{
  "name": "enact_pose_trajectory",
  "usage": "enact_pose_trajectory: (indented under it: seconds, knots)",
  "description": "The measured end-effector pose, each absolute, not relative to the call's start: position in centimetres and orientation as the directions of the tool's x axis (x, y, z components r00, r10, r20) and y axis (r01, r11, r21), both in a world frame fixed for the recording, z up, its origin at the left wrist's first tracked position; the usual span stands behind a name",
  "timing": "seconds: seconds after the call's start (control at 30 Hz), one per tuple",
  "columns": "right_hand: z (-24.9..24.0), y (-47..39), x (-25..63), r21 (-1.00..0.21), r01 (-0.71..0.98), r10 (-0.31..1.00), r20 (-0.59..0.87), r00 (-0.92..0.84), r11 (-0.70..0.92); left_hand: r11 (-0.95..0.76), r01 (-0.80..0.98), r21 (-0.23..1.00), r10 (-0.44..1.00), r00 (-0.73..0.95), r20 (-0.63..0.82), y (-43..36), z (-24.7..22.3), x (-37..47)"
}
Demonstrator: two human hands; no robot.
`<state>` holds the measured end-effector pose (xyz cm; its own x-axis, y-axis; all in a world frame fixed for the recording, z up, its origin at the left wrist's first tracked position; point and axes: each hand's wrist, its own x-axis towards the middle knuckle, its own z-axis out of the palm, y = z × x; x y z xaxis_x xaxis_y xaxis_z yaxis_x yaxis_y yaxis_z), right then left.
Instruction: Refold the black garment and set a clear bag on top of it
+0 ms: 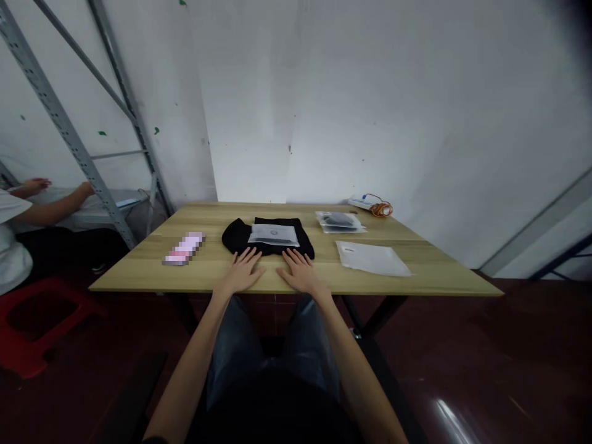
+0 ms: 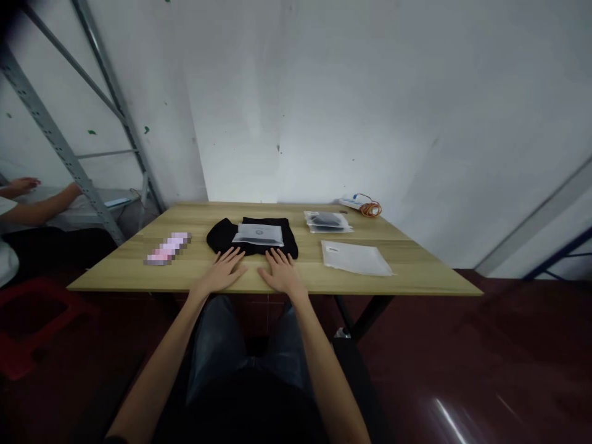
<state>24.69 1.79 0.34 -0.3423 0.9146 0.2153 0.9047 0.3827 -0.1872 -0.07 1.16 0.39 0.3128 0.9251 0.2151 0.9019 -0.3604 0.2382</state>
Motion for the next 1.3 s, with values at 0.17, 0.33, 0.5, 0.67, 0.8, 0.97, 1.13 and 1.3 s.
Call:
enact_pose_trajectory:
  seconds: [0.17, 0.33, 0.5, 0.67, 0.8, 0.97, 1.13, 1.3]
  knots:
    - [0.4, 1.8, 24.7, -0.193, 0.902, 0.915, 0.209, -0.346, 0.385, -0.351, 0.902, 0.250, 0.931, 0.307, 0.199, 1.1, 0.5, 0.0]
    - [0.6, 1.6, 24.8, -0.197, 0.900, 0.914, 0.208, -0.349, 0.388, -0.343, 0.905, 0.252, 0.935, 0.303, 0.186, 1.0, 0.7, 0.0]
    - [0.8, 1.4, 24.7, -0.199, 0.903, 0.918, 0.198, -0.343, 0.380, -0.336, 0.909, 0.247, 0.937, 0.298, 0.181, 1.1, 0.7, 0.1]
    - [0.7, 1.4, 24.7, -0.178, 0.906, 0.916, 0.203, -0.347, 0.383, -0.337, 0.912, 0.234, 0.936, 0.299, 0.183, 1.1, 0.6, 0.1]
    - [0.6, 1.4, 24.8, -0.175, 0.905, 0.914, 0.201, -0.352, 0.387, -0.334, 0.913, 0.234, 0.937, 0.296, 0.184, 1.2, 0.6, 0.1]
    - [0.6, 1.5, 24.8, -0.178, 0.906, 0.915, 0.206, -0.348, 0.384, -0.334, 0.911, 0.241, 0.937, 0.295, 0.184, 1.2, 0.5, 0.1]
    - [0.5, 1.4, 24.8, -0.180, 0.906, 0.915, 0.205, -0.348, 0.384, -0.342, 0.909, 0.238, 0.933, 0.298, 0.202, 1.2, 0.4, 0.1]
    - [1.9, 1.3, 24.9, -0.234, 0.869, 0.874, 0.339, -0.348, 0.437, -0.345, 0.907, 0.243, 0.931, 0.298, 0.210, 1.0, 0.5, 0.2]
